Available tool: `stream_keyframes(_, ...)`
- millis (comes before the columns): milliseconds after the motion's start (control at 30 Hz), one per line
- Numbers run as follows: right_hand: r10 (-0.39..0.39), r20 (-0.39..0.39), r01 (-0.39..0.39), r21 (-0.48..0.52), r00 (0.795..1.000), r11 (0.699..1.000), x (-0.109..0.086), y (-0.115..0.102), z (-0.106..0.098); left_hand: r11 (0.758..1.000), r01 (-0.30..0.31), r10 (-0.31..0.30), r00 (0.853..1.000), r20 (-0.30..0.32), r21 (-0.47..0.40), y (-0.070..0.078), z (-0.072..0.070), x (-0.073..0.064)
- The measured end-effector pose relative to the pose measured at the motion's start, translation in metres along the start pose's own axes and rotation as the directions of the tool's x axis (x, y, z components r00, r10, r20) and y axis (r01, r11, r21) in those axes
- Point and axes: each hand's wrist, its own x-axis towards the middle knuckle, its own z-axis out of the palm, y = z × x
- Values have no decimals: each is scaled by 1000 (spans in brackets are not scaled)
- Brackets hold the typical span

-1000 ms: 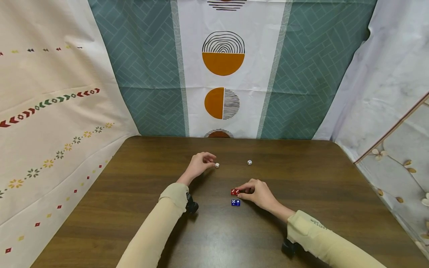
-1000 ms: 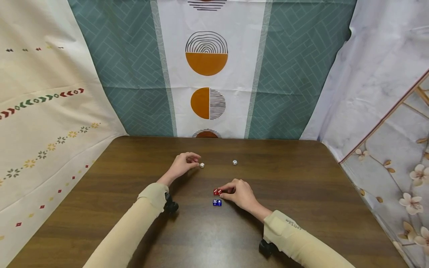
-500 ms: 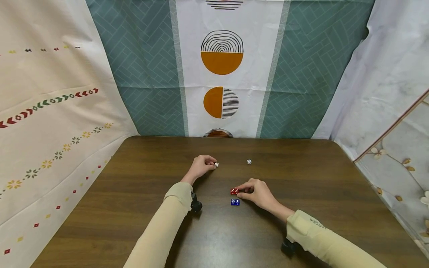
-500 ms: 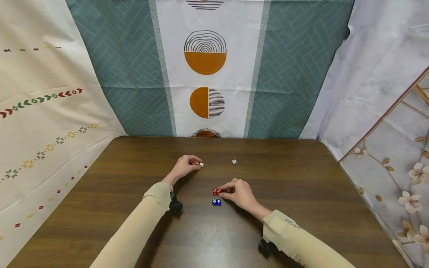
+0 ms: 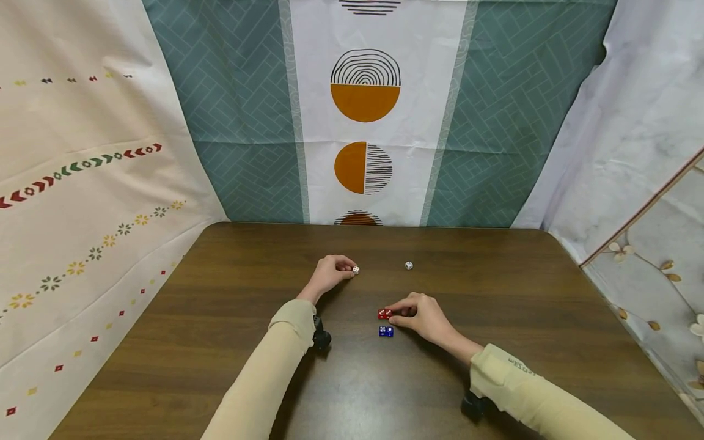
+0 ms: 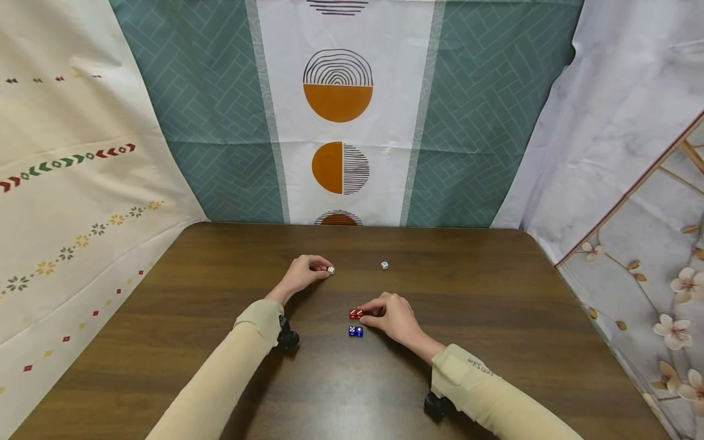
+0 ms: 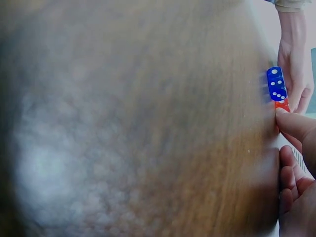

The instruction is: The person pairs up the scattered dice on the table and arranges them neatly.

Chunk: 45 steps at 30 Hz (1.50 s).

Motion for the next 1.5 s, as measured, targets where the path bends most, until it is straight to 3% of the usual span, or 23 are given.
stream_keyframes(633, -7, 4, 7, -3, 1000, 1000, 0, 0, -1, 999, -21, 21, 1000, 7, 37, 6, 6, -4)
stream_keyframes(1000, -20, -4, 20, -4, 1000, 1000, 0, 2, 0, 986, -82, 76, 996, 48, 142, 18, 17, -15)
stream_keyframes(1333, -18, -1, 18, 2, 1000, 1000, 0, 1, -1, 973, -171, 157, 983, 99, 154, 27, 29, -24)
stream_keyframes(1500, -23, 0, 23, 0, 1000, 1000, 0, 1, -1, 974, -180, 164, 979, 118, 137, 31, 32, -28)
